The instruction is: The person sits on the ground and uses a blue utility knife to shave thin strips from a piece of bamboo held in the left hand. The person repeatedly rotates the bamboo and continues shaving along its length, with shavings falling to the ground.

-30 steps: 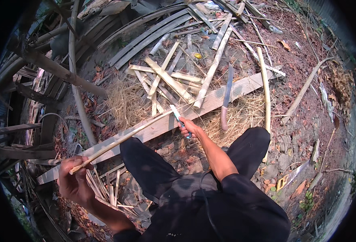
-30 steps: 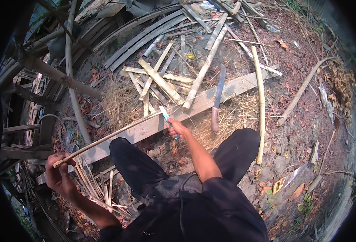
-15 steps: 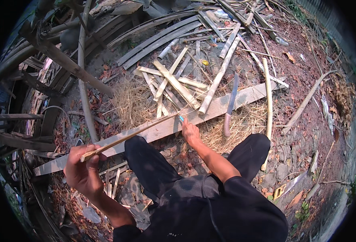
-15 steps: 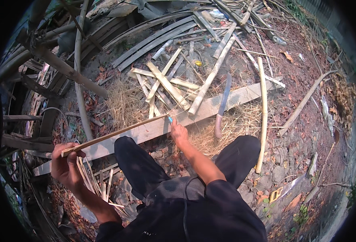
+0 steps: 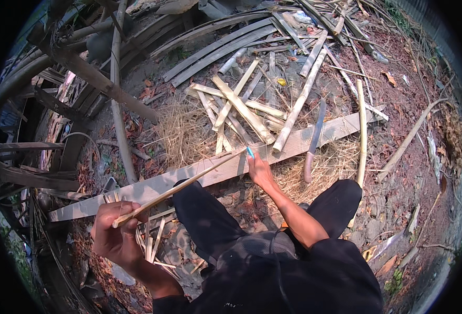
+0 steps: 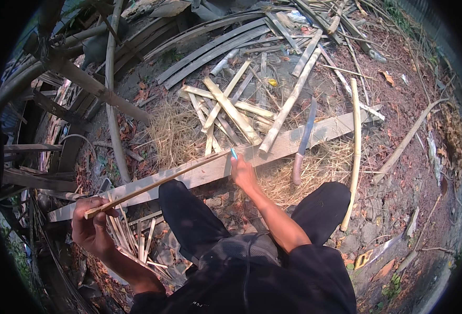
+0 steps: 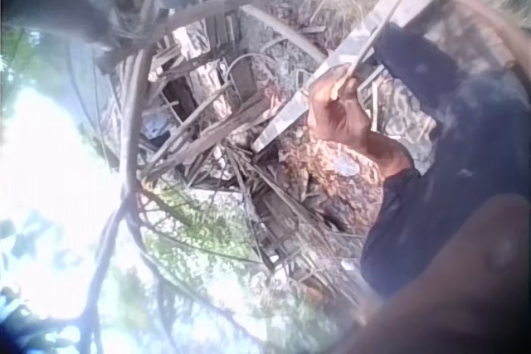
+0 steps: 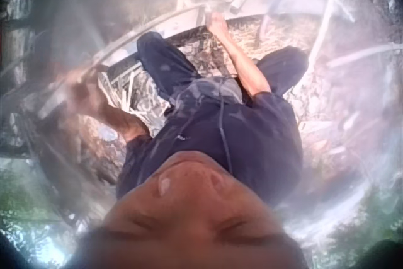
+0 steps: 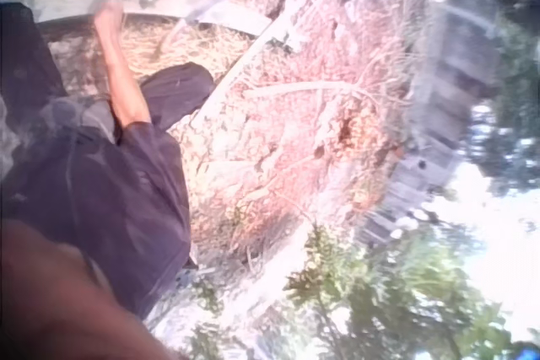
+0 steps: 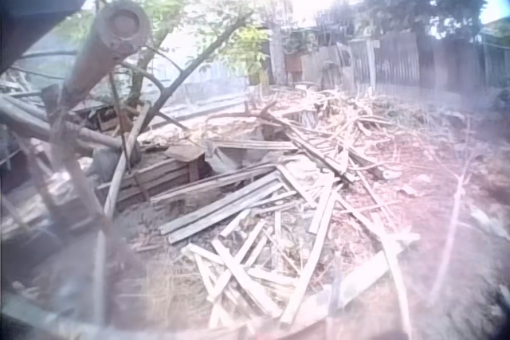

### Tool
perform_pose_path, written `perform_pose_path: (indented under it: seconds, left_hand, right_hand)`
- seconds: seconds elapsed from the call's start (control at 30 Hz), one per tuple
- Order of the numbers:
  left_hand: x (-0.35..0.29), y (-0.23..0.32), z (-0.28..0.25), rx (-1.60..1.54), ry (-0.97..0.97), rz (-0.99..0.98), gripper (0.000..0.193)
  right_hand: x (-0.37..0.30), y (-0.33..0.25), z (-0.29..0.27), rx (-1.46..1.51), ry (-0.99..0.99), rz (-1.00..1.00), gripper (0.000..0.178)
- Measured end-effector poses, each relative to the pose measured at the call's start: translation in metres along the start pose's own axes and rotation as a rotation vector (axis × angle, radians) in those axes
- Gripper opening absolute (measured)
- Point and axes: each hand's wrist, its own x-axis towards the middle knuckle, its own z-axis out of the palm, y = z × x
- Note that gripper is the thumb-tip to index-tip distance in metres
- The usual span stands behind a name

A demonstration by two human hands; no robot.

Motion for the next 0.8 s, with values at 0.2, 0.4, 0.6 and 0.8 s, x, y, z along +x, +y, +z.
perform_pose_path:
  seconds: [0.2,0.4,0.6,0.8]
  left_hand:
    - [0.031,0.018,0.030,0.123,-0.017,0.122,0.035]
    - [0.040,0.024,0.045,-0.212,0.054,0.105,0.021]
    - [0.038,0.032,0.050,-0.193,0.006,0.103,0.015]
    - [0.036,0.031,0.047,-0.220,0.048,0.060,0.018]
  right_hand:
    - [-0.122,-0.171,-0.115,0.469,-0.207,-0.387,0.020]
    - [-0.188,-0.249,-0.168,0.412,-0.159,-0.681,0.019]
    - [-0.190,-0.233,-0.144,0.199,-0.086,-0.610,0.017]
    - [-0.194,-0.240,-0.159,0.133,-0.115,-0.589,0.018]
